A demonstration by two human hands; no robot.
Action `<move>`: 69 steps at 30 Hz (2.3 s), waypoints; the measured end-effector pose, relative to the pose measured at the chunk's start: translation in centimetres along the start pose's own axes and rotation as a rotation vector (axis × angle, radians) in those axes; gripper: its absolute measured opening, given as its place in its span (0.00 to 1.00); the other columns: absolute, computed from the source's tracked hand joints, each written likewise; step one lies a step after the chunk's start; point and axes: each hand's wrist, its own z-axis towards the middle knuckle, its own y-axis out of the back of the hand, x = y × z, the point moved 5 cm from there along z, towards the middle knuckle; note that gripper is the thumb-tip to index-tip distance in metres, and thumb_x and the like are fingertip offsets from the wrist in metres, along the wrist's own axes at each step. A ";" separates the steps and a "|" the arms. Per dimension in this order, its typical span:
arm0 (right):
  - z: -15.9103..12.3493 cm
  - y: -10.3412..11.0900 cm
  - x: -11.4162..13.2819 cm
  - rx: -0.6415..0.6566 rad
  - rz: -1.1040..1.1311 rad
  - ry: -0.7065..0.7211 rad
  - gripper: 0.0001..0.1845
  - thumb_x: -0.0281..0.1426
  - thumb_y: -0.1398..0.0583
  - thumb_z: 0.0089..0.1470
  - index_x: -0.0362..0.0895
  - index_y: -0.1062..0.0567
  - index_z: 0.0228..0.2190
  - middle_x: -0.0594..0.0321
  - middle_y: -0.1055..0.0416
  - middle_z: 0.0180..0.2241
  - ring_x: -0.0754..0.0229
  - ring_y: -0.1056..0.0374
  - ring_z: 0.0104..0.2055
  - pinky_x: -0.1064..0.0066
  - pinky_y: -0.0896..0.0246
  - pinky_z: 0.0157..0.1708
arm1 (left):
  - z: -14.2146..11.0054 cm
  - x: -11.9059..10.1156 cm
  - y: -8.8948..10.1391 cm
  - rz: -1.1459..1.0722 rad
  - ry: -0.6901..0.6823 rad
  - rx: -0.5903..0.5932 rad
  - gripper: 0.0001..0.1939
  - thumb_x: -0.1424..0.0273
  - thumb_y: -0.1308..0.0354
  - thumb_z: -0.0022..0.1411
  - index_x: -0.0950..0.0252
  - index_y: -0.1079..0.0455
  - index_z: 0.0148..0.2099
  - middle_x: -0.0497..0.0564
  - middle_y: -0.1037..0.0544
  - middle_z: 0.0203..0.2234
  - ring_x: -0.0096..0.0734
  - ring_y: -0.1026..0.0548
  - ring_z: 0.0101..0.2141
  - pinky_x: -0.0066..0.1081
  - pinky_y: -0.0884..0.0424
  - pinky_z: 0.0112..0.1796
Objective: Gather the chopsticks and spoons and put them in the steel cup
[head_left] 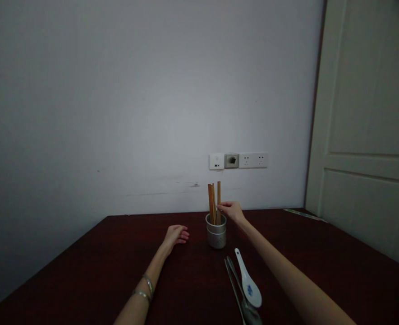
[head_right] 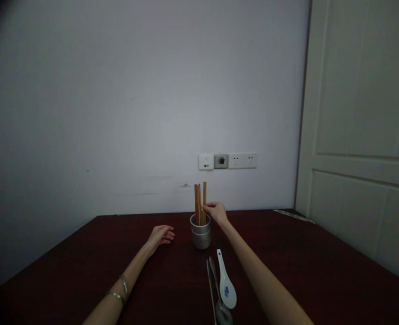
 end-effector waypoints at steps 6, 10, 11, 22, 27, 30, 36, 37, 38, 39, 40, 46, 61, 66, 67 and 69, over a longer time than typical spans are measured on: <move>0.3 0.0 -1.1 0.025 -0.040 0.021 0.13 0.35 0.35 0.33 0.36 0.24 0.21 0.59 0.28 0.19 0.63 0.34 0.21 0.74 0.41 0.22 | 0.5 0.3 0.1 0.006 0.000 0.007 0.08 0.69 0.48 0.54 0.70 0.33 0.31 0.53 0.26 0.20 0.27 0.28 0.20 0.24 0.33 0.21; 0.5 -0.1 -1.7 0.021 -0.053 0.040 0.14 0.35 0.35 0.32 0.36 0.24 0.22 0.57 0.26 0.22 0.61 0.32 0.24 0.72 0.39 0.25 | 0.5 0.4 0.2 0.013 -0.002 0.005 0.08 0.68 0.48 0.53 0.70 0.33 0.31 0.53 0.26 0.20 0.27 0.27 0.20 0.24 0.33 0.21; 0.6 -0.1 -1.8 0.018 -0.053 0.040 0.14 0.35 0.35 0.32 0.36 0.24 0.22 0.57 0.26 0.22 0.60 0.32 0.25 0.71 0.39 0.26 | 0.5 0.4 0.2 0.015 -0.001 0.004 0.08 0.68 0.48 0.53 0.70 0.33 0.31 0.52 0.26 0.21 0.26 0.28 0.20 0.24 0.33 0.21; 0.0 -0.5 -1.4 0.014 -0.045 0.035 0.13 0.33 0.35 0.33 0.37 0.24 0.23 0.56 0.25 0.24 0.59 0.30 0.26 0.71 0.37 0.28 | 0.4 0.2 0.2 0.019 -0.001 0.005 0.08 0.70 0.49 0.54 0.71 0.33 0.32 0.53 0.26 0.20 0.26 0.28 0.20 0.23 0.33 0.20; 0.3 -0.3 -1.7 0.003 -0.078 0.046 0.11 0.33 0.35 0.34 0.37 0.24 0.22 0.57 0.25 0.24 0.59 0.30 0.27 0.72 0.37 0.28 | 0.4 0.3 0.2 0.017 -0.011 -0.002 0.08 0.69 0.49 0.53 0.70 0.33 0.32 0.52 0.26 0.20 0.26 0.28 0.20 0.24 0.33 0.21; 0.4 -0.3 -1.8 0.012 -0.082 0.046 0.11 0.33 0.36 0.34 0.37 0.23 0.23 0.57 0.25 0.24 0.59 0.30 0.27 0.72 0.37 0.28 | 0.4 0.3 0.2 0.020 -0.010 -0.004 0.08 0.69 0.48 0.53 0.70 0.33 0.31 0.52 0.26 0.20 0.25 0.28 0.20 0.24 0.33 0.21; 0.4 -0.2 -1.8 0.024 -0.092 0.019 0.10 0.31 0.35 0.34 0.37 0.24 0.23 0.56 0.25 0.24 0.59 0.30 0.27 0.72 0.37 0.28 | 0.3 0.2 0.2 0.020 -0.009 -0.001 0.08 0.69 0.48 0.53 0.70 0.33 0.32 0.52 0.26 0.20 0.25 0.28 0.20 0.23 0.33 0.21; 0.4 -0.2 -1.8 0.026 -0.096 0.017 0.10 0.31 0.35 0.35 0.37 0.24 0.23 0.56 0.25 0.24 0.59 0.30 0.27 0.72 0.37 0.28 | 0.3 0.2 0.2 0.019 -0.009 -0.001 0.08 0.69 0.48 0.53 0.71 0.33 0.32 0.52 0.26 0.20 0.26 0.28 0.20 0.24 0.33 0.21; 0.4 -0.2 -1.8 0.025 -0.099 0.011 0.10 0.31 0.35 0.35 0.37 0.24 0.23 0.56 0.25 0.24 0.59 0.30 0.27 0.72 0.37 0.28 | 0.3 0.2 0.2 0.017 -0.012 -0.001 0.08 0.69 0.48 0.53 0.71 0.33 0.32 0.52 0.26 0.20 0.26 0.28 0.20 0.24 0.33 0.21; 0.4 -0.2 -1.8 0.023 -0.100 0.002 0.10 0.31 0.35 0.35 0.37 0.24 0.23 0.57 0.25 0.24 0.59 0.30 0.27 0.72 0.37 0.28 | 0.3 0.2 0.2 0.015 -0.016 0.000 0.09 0.69 0.48 0.52 0.71 0.33 0.31 0.52 0.26 0.20 0.26 0.28 0.20 0.24 0.33 0.21; 0.4 -0.2 -1.8 0.020 -0.097 -0.006 0.10 0.31 0.35 0.34 0.37 0.24 0.23 0.57 0.25 0.24 0.59 0.30 0.27 0.72 0.37 0.28 | 0.3 0.2 0.1 0.013 -0.021 0.001 0.09 0.69 0.47 0.52 0.71 0.33 0.31 0.52 0.26 0.20 0.26 0.28 0.20 0.24 0.33 0.21; 0.3 -0.3 -1.8 0.032 -0.081 -0.031 0.09 0.30 0.35 0.35 0.37 0.24 0.23 0.57 0.25 0.24 0.60 0.30 0.27 0.73 0.37 0.28 | 0.2 0.1 0.2 0.005 -0.034 0.005 0.09 0.69 0.47 0.51 0.71 0.33 0.31 0.52 0.26 0.20 0.26 0.28 0.20 0.24 0.33 0.21; 0.1 -0.4 -2.9 0.116 -0.081 -0.053 0.09 0.30 0.35 0.34 0.38 0.23 0.23 0.58 0.24 0.24 0.61 0.30 0.27 0.73 0.37 0.29 | 0.6 0.4 0.2 0.017 -0.029 0.013 0.09 0.69 0.47 0.52 0.70 0.33 0.32 0.53 0.25 0.21 0.26 0.27 0.20 0.24 0.33 0.21; 0.3 -0.3 -3.1 0.117 -0.082 -0.048 0.10 0.29 0.35 0.33 0.38 0.23 0.24 0.59 0.24 0.24 0.61 0.30 0.28 0.72 0.37 0.30 | 0.6 0.3 0.2 0.022 -0.035 0.014 0.09 0.69 0.48 0.53 0.70 0.33 0.32 0.53 0.25 0.21 0.26 0.28 0.20 0.24 0.33 0.21; 0.3 -0.3 -3.2 0.115 -0.077 -0.047 0.10 0.29 0.35 0.33 0.38 0.23 0.24 0.59 0.24 0.25 0.61 0.30 0.28 0.72 0.36 0.30 | 0.6 0.3 0.2 0.023 -0.033 0.014 0.09 0.69 0.48 0.53 0.70 0.33 0.32 0.53 0.26 0.21 0.26 0.28 0.20 0.24 0.33 0.21; 0.3 -0.2 -3.2 0.110 -0.067 -0.049 0.10 0.29 0.35 0.32 0.38 0.23 0.24 0.59 0.24 0.25 0.60 0.30 0.28 0.72 0.36 0.31 | 0.6 0.4 0.2 0.023 -0.032 0.014 0.09 0.69 0.49 0.54 0.70 0.33 0.32 0.53 0.26 0.21 0.26 0.27 0.20 0.24 0.33 0.21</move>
